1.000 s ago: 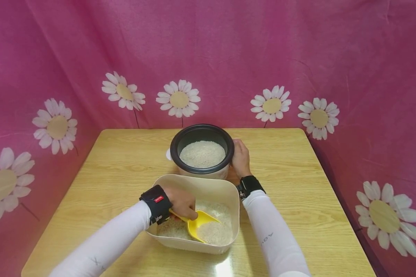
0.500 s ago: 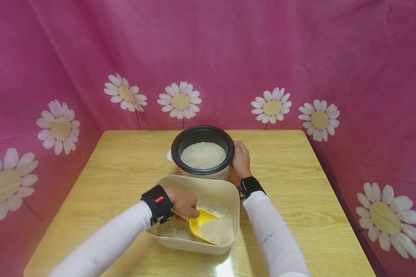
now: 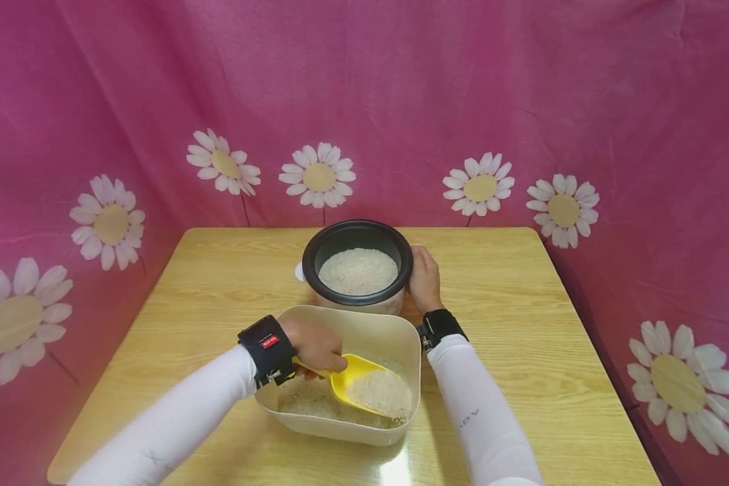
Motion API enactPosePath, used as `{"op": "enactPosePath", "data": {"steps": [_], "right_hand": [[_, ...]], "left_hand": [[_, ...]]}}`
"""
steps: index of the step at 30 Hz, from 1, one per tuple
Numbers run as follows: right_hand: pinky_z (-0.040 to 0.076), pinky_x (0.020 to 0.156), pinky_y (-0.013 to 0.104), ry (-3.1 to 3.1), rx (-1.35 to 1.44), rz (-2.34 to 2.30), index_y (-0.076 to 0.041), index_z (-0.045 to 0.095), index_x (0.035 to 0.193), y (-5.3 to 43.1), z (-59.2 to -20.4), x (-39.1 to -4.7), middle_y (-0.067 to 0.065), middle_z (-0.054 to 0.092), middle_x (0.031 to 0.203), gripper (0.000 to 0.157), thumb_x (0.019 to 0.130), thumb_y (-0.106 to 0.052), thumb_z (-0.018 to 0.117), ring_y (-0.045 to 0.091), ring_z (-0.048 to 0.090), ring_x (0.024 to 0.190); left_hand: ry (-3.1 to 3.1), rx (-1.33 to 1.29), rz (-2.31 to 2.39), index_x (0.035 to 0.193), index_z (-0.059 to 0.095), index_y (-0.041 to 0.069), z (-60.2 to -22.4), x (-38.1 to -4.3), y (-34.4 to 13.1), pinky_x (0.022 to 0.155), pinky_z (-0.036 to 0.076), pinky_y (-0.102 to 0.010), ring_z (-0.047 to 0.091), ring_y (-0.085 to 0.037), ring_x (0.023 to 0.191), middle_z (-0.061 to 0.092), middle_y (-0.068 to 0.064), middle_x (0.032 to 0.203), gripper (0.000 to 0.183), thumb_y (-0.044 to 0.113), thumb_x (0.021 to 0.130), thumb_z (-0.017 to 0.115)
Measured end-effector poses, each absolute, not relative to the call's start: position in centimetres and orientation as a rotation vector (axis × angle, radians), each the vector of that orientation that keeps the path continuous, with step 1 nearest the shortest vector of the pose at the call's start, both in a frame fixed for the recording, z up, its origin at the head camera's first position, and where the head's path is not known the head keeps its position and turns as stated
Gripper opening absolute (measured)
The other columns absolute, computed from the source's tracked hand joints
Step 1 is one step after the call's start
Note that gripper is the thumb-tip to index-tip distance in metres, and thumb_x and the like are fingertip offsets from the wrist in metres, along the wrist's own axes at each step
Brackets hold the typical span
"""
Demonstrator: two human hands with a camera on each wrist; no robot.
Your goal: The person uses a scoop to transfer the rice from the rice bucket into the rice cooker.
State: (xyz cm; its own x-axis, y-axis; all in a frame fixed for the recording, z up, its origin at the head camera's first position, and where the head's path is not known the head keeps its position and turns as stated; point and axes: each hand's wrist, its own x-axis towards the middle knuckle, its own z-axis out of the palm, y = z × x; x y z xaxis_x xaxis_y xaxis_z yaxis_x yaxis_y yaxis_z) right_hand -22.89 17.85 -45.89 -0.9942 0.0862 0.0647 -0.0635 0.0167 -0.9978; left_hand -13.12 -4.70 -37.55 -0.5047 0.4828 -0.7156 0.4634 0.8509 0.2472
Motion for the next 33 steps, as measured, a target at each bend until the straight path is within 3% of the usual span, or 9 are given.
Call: {"op": "enactPosePath", "data": {"steps": [7,15,21,33], "right_hand": [[0.049,0.065,0.017,-2.148,-0.021,2.122,-0.001,0.062,0.122,17.8,-45.7,-23.1,-0.008,0.063,0.085,0.035,0.112,-0.025,0.038,0.000,0.057,0.071],[0.051,0.065,0.017,-2.142,-0.029,2.149,-0.014,0.064,0.114,17.7,-45.7,-22.8,-0.008,0.063,0.086,0.028,0.112,-0.025,0.039,0.000,0.058,0.071],[0.050,0.069,0.015,-2.149,-0.039,2.120,-0.011,0.064,0.117,17.7,-46.3,-23.3,-0.011,0.063,0.087,0.030,0.112,-0.025,0.038,-0.001,0.058,0.074],[0.046,0.066,0.015,-2.202,-0.063,1.975,-0.010,0.063,0.122,18.1,-49.3,-25.3,-0.018,0.061,0.087,0.042,0.112,-0.041,0.037,-0.002,0.055,0.073]], "left_hand": [[2.206,0.658,0.044,0.055,0.060,0.019,-36.7,-13.4,-5.8,0.051,0.039,-0.024,0.049,-0.011,0.045,0.055,0.006,0.051,0.052,0.040,0.101,0.048],[2.179,0.612,0.239,0.067,0.066,0.011,-36.2,-13.6,-7.3,0.050,0.040,-0.023,0.048,-0.014,0.046,0.055,0.003,0.055,0.046,0.033,0.104,0.049],[2.194,0.623,0.333,0.073,0.066,0.006,-36.0,-13.8,-8.0,0.048,0.038,-0.024,0.046,-0.013,0.045,0.055,0.003,0.054,0.042,0.030,0.103,0.048],[2.155,0.584,0.533,0.073,0.062,0.012,-36.0,-13.9,-8.7,0.049,0.037,-0.023,0.045,-0.013,0.049,0.053,0.002,0.058,0.036,0.030,0.101,0.049]]}}
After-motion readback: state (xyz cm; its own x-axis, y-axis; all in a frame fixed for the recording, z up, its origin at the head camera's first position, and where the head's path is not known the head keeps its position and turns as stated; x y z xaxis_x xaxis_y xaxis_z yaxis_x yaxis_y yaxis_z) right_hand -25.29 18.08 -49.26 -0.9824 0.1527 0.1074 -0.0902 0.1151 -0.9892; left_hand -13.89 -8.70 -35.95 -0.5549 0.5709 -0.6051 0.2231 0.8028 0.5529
